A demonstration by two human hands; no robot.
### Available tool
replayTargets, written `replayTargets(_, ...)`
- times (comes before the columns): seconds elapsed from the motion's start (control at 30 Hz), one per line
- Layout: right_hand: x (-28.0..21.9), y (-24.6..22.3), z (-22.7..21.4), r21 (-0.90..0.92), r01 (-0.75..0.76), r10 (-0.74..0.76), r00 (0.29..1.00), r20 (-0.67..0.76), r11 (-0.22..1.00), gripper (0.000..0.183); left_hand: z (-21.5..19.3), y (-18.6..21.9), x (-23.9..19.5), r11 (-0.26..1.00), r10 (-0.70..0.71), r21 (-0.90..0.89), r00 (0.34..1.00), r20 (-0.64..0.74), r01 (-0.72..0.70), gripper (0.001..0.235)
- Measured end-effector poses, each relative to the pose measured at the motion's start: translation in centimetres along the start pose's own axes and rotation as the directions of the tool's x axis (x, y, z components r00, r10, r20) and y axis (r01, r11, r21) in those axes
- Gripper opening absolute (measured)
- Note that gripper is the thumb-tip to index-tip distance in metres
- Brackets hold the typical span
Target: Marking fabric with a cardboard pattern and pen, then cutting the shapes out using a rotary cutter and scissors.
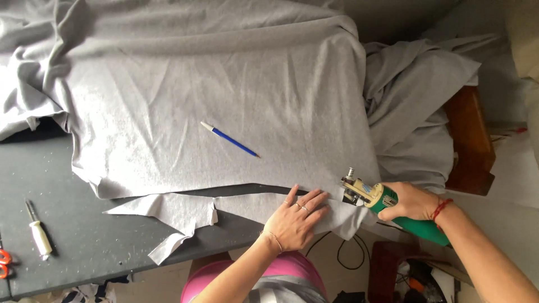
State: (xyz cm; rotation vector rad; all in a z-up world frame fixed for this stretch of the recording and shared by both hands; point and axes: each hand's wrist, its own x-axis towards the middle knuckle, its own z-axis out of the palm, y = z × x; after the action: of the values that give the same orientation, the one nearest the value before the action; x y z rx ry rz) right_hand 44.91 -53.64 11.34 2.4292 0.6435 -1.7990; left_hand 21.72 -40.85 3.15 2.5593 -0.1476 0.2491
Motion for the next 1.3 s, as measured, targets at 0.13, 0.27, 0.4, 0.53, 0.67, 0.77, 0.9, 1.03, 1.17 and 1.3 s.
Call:
replayTargets(0.13,0.2,-1.5,-0.4,-0.052,0.03,-0.029,0.999,0.031,0.998,0.026,0.2,-0.2,0.1,1.0,0.009,-0.018,1.0,-0.023,-0.009,0.052)
replayTargets(0.27,1.3,-2.3,0.2,-0.057,0.092,-0.089,0.995,0.049,0.994,0.025,0.1,-0.2,0.0,0.999,0.019,-0.04,0.997,-0.07,-0.022,0.049)
replayTargets(0.4,1.0,-4.0,0.9,-0.032,0.122,-0.121,0.992,0.044,0.992,0.026,0.1,-0.5,-0.1,0.999,0.027,-0.043,0.997,-0.067,-0.029,0.051)
replayTargets(0.53,1.0,-4.9,2.1,-0.034,0.064,-0.063,0.998,0.03,0.997,0.037,0.0,-0.6,-0.3,0.997,0.024,-0.072,0.995,-0.093,-0.031,0.047)
replayTargets(0.67,1.3,-5.0,3.4,0.035,0.083,-0.082,0.996,-0.032,0.996,0.028,-0.2,-0.7,-0.4,0.996,0.025,-0.078,0.994,-0.11,-0.034,0.049)
replayTargets(0.77,0.4,-6.5,4.0,0.095,0.026,-0.016,0.994,-0.111,0.995,0.031,-0.2,-0.7,-0.5,0.997,0.025,-0.065,0.992,-0.124,-0.034,0.047)
replayTargets(0.9,-0.2,-8.1,4.6,0.133,-0.055,0.074,0.987,-0.141,0.99,0.041,-0.2,-0.8,-0.5,0.995,0.006,-0.093,0.989,-0.149,-0.02,0.047)
replayTargets(1.03,0.5,-8.7,5.1,0.189,-0.03,0.07,0.975,-0.209,0.981,0.032,0.5,-1.3,-0.8,0.988,0.005,-0.153,0.983,-0.184,-0.034,0.034)
replayTargets(1.17,2.2,-8.5,5.0,0.221,0.083,-0.015,0.956,-0.293,0.972,0.031,-1.2,-2.1,-1.0,0.988,0.026,-0.137,0.951,-0.307,-0.071,0.039)
replayTargets(1.3,2.9,-8.0,2.4,0.085,-0.007,0.024,0.978,-0.207,0.996,0.029,-2.7,-3.8,-3.0,0.996,-0.088,-0.002,0.965,-0.246,0.09,0.035)
